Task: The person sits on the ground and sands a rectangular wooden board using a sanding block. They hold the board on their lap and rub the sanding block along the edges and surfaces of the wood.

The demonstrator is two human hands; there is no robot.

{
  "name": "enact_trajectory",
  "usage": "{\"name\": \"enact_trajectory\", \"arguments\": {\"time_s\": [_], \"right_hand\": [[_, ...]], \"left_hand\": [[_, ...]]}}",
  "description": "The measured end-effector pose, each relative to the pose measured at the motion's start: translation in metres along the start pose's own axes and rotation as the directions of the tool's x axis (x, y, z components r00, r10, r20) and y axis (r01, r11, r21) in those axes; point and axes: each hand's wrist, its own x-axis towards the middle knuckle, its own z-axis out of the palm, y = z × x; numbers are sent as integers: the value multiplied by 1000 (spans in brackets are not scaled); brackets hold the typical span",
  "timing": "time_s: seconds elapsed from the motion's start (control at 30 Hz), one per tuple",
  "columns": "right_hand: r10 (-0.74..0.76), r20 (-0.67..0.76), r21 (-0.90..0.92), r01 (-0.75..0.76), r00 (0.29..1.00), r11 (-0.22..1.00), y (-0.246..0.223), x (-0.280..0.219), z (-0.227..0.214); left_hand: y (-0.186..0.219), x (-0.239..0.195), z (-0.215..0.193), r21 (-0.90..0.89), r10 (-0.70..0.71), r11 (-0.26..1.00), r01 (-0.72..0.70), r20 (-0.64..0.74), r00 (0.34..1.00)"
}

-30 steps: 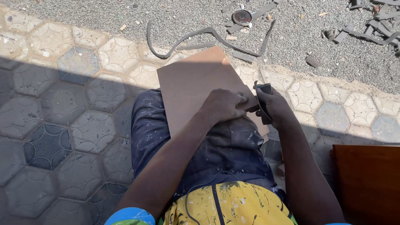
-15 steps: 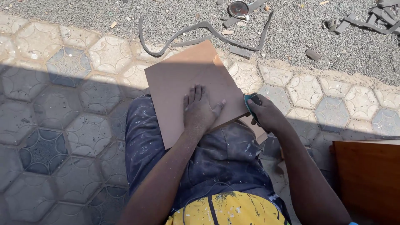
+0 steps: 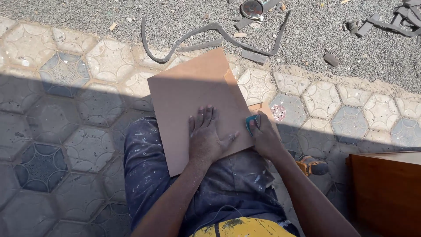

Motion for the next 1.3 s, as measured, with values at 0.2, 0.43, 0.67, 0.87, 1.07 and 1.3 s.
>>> {"name": "enact_trajectory", "arguments": {"time_s": [0.2, 0.43, 0.67, 0.87, 1.07, 1.3], "right_hand": [[-44, 148, 835, -101, 988, 542, 45, 120, -1], [3, 218, 925, -207, 976, 320, 58, 43, -7], [-38, 55, 760, -17, 998, 649, 15, 23, -7], [-132, -24, 595, 120, 991, 795, -9, -9, -8], [-249, -134, 452, 283, 959, 846, -16, -40, -5], [-363, -406, 137, 448, 839, 883, -5, -42, -9]], "left_hand": [[-2, 2, -2, -87, 9, 996, -12, -30, 1000], [10, -4, -7, -53, 68, 996, -70, -26, 997], [52, -11, 30, 207, 265, 954, -216, -253, 930], [28, 10, 49, 270, 287, 949, -166, -511, 810], [30, -42, 9, 21, 268, 952, -306, -542, 796], [30, -84, -1, -38, 314, 900, -434, -633, 707]]}}
